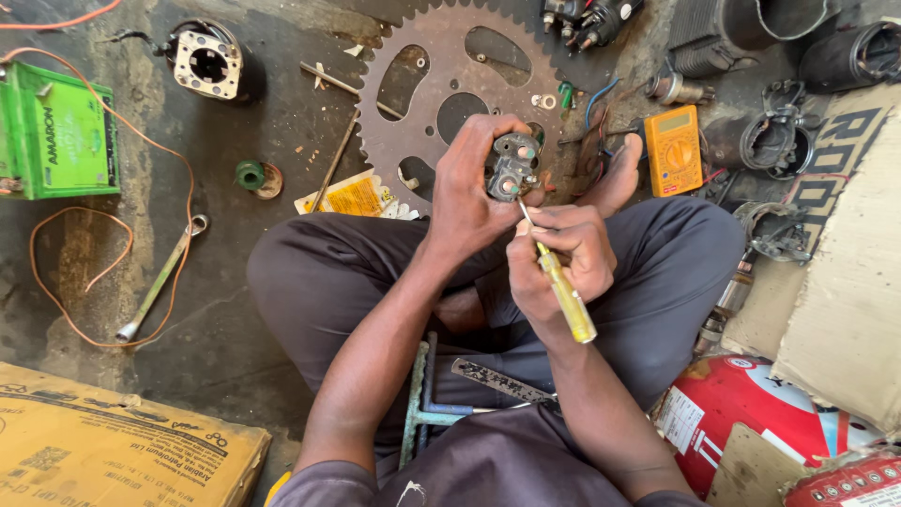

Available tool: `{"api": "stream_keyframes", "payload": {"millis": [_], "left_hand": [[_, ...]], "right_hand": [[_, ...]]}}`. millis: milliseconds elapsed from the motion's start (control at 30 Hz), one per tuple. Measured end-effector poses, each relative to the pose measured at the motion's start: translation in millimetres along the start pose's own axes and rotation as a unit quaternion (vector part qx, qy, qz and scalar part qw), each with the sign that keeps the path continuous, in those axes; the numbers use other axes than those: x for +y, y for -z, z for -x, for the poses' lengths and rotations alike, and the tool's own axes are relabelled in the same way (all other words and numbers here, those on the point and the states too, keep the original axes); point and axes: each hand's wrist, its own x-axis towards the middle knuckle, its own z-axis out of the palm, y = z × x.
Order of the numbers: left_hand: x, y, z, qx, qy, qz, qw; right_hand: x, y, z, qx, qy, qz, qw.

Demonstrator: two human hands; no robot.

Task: The person sits cross-legged on the floor and uses a screwdriver to adjust screws on a small electrical component held in the left hand. The person repeatedly tightens and loosens the screws while rotating the component to access different sides.

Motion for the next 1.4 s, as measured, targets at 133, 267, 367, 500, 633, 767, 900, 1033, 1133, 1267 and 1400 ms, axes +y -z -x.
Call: {"api": "stream_keyframes", "payload": {"millis": [133, 267, 367, 500, 633, 767, 900, 1033, 1133, 1267, 1400], "left_hand": [[0.4, -0.1, 1.7, -0.003, 0.010, 0.008, 1.000], [0.6, 1.1, 0.6, 0.000, 0.004, 0.005, 1.000], [0.0, 0.7, -1.1, -0.003, -0.005, -0.002, 1.000], [-1.0, 0.2, 1.4, -0.001, 0.011, 0.009, 1.000], [-1.0, -0.1, 0.2, 0.003, -0.010, 0.000, 1.000], [-1.3, 0.0, 1.3, 0.003, -0.008, -0.002, 1.000], [-1.7, -0.4, 1.3, 0.002, -0.012, -0.005, 1.000], [-1.5, -0.4, 1.9, 0.003, -0.004, -0.011, 1.000], [-2.4, -0.6, 1.5, 0.004, -0.014, -0.015, 1.000], [-4.1, -0.7, 2.1, 0.001, -0.013, -0.011, 1.000], [-3.0, -0.7, 1.5, 0.002, -0.019, -0.016, 1.000]], "right_hand": [[-2.4, -0.4, 4.6, 0.005, -0.012, -0.004, 1.000], [-3.3, 0.3, 3.5, -0.006, -0.009, -0.013, 1.000], [-2.3, -0.1, 2.3, 0.006, -0.014, -0.005, 1.000], [-2.0, 0.5, 4.4, -0.009, -0.008, -0.042, 0.999], [-2.9, 0.8, 3.9, 0.000, -0.008, 0.008, 1.000], [-3.2, -1.0, 4.6, -0.008, -0.003, -0.022, 1.000], [-1.4, -0.9, 4.9, -0.004, -0.002, -0.026, 1.000], [-1.3, 1.1, 5.3, -0.003, -0.002, -0.032, 0.999], [-0.8, 2.1, 4.7, 0.005, 0.017, -0.007, 1.000], [0.0, -0.1, 5.3, 0.006, -0.001, -0.024, 1.000], [0.1, -1.3, 5.0, -0.003, -0.009, -0.052, 0.999]]}}
